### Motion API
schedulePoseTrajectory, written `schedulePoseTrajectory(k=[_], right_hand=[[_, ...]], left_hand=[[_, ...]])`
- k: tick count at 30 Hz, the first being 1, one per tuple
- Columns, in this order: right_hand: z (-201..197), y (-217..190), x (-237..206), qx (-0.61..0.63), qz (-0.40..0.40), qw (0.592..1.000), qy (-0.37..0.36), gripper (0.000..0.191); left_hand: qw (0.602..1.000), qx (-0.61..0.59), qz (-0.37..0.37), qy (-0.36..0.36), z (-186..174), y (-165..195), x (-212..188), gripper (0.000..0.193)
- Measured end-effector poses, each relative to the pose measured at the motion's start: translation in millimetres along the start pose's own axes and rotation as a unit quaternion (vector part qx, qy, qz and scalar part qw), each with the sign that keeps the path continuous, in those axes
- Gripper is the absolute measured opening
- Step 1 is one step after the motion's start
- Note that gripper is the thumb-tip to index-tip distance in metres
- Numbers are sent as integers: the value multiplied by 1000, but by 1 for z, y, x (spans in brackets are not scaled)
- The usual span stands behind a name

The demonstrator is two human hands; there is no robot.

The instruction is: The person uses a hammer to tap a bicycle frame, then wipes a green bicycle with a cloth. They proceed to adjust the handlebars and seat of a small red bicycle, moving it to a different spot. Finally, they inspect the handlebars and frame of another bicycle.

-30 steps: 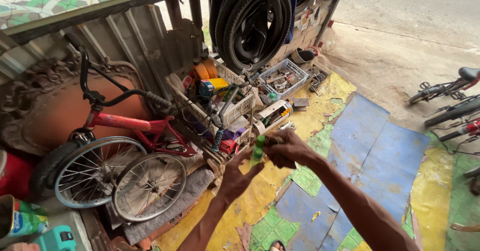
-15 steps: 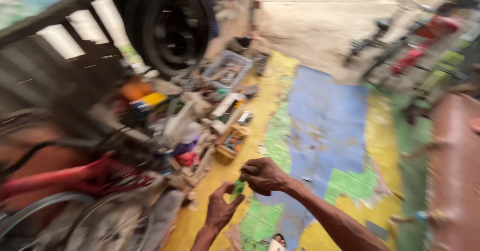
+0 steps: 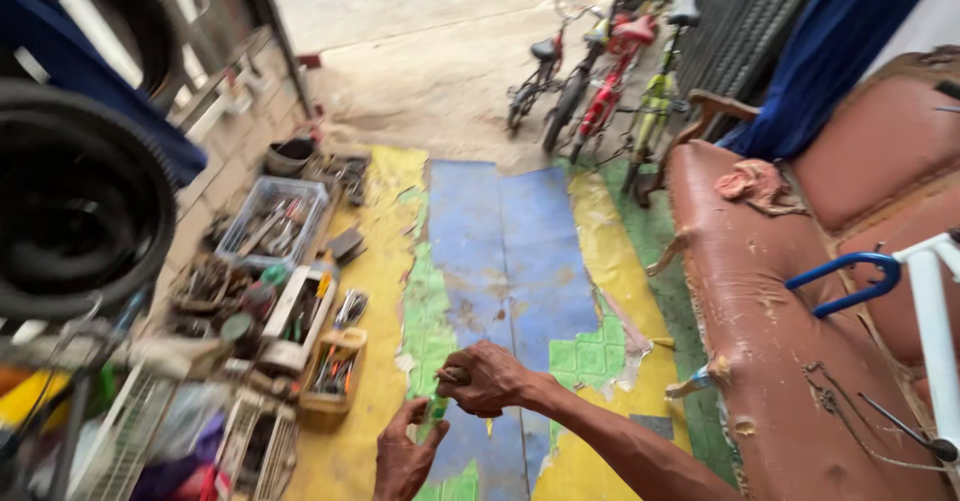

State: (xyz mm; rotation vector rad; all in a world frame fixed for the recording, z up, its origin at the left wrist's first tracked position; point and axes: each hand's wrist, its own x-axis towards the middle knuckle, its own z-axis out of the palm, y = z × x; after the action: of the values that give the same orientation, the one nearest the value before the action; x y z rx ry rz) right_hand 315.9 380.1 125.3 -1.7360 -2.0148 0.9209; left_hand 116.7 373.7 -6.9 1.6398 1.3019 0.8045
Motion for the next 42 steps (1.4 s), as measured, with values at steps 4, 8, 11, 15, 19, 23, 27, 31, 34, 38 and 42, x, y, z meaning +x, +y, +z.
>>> schedulePoseTrajectory(k=[4, 8, 11, 15, 19, 23, 27, 31, 34, 38, 42], right_hand=[[-44, 36, 2, -3, 34, 996, 82, 27], [-88, 67, 16, 7, 57, 990, 132, 29], [-120, 83, 34, -9, 44, 984, 172, 30], [-161, 95, 67, 6, 81, 974, 211, 26], [-196, 108, 98, 0, 78, 961, 267, 25], [-214, 134, 112, 90, 189, 943, 258, 25], [-236, 180, 122, 77, 157, 939, 295, 26], [-262, 239, 132, 49, 135, 943, 301, 28], [-292, 287, 141, 56, 141, 945, 290, 28], [-348, 359, 153, 103, 203, 940, 254, 28], [-423, 442, 164, 107, 178, 940, 272, 27]], left_hand=[[998, -11, -2, -57, 33, 38, 56, 46], [989, -48, 107, -91, 61, 73, 116, 56], [970, -106, 182, -120, 80, 96, 172, 50], [959, -134, 168, -187, 99, 125, 243, 40], [940, -148, 216, -219, 117, 146, 302, 33], [938, -140, 174, -264, 142, 155, 346, 31], [930, -110, 194, -290, 178, 163, 384, 32], [928, -99, 179, -313, 228, 171, 423, 32], [919, -114, 197, -322, 274, 179, 459, 32], [917, -112, 192, -332, 348, 203, 511, 32], [932, -76, 163, -316, 437, 249, 564, 32]])
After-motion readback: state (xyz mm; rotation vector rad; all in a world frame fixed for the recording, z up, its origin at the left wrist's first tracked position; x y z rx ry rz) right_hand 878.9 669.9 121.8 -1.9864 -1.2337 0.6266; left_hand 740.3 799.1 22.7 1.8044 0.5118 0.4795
